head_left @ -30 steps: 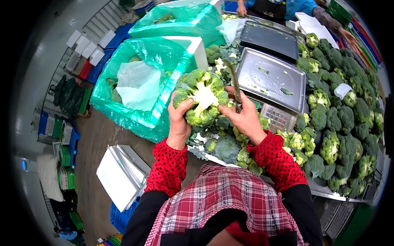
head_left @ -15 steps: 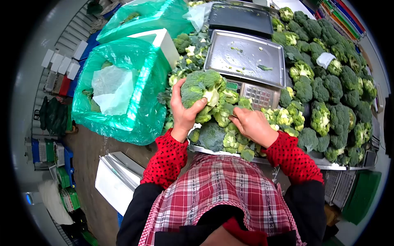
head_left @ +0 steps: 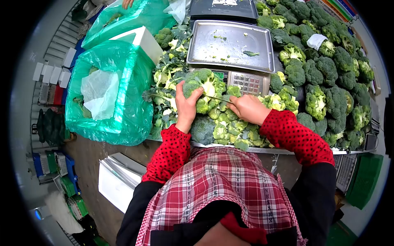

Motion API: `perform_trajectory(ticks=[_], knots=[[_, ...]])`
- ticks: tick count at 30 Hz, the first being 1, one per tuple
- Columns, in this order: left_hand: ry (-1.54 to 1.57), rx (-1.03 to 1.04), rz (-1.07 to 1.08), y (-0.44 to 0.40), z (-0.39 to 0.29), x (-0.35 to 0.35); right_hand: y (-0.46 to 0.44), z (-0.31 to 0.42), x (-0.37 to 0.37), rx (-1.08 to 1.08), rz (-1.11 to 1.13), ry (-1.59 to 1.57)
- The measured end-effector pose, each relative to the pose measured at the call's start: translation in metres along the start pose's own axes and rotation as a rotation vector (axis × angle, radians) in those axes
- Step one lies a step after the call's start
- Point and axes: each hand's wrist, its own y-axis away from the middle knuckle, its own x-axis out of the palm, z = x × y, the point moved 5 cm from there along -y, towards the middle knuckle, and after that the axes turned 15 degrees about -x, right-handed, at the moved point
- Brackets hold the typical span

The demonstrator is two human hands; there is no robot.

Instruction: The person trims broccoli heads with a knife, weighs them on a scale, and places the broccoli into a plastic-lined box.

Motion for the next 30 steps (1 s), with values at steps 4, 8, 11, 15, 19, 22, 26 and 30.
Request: perform_trajectory(ticks=[4,8,11,15,19,22,26,30], knots=[[-0.022,0.011,-0.012,0.001,-0.002,0.003,0.001,0.007,-0.007,-0.102,-0.043,0.425],[0.245,-0.121,-0.027,-0.002,0.011,-0.007,0.020,0.013,-0.016,-0.160,-0.269,0.305],[0.271,-0.082,-0.056,0.004,0.002,-0.019,0.039,0.007,-0.009,-0.032,-0.610,-0.095],[-0.543,0.692,-0.200,0.036,-0.048,0.007,0.033,0.000,-0.010,0.351,-0.733,-0.721],[-0.670,1.095,0.007,0.069,-0.064,0.056,0.020,0.021,-0.018,0.305,-0.855,-1.281],[-0.596,1.111,0.146,0.066,-0.058,0.062,0.035,0.002,0.001,0.343,-0.964,-1.612],[-0.598,0.927,0.252,0.063,-0.052,0.057,0.049,-0.001,0.022,0.337,-1.049,-1.671],[-0.266,0.405,0.143,0.032,-0.045,0.034,0.044,0.021,-0.011,0.186,-0.948,-1.498]])
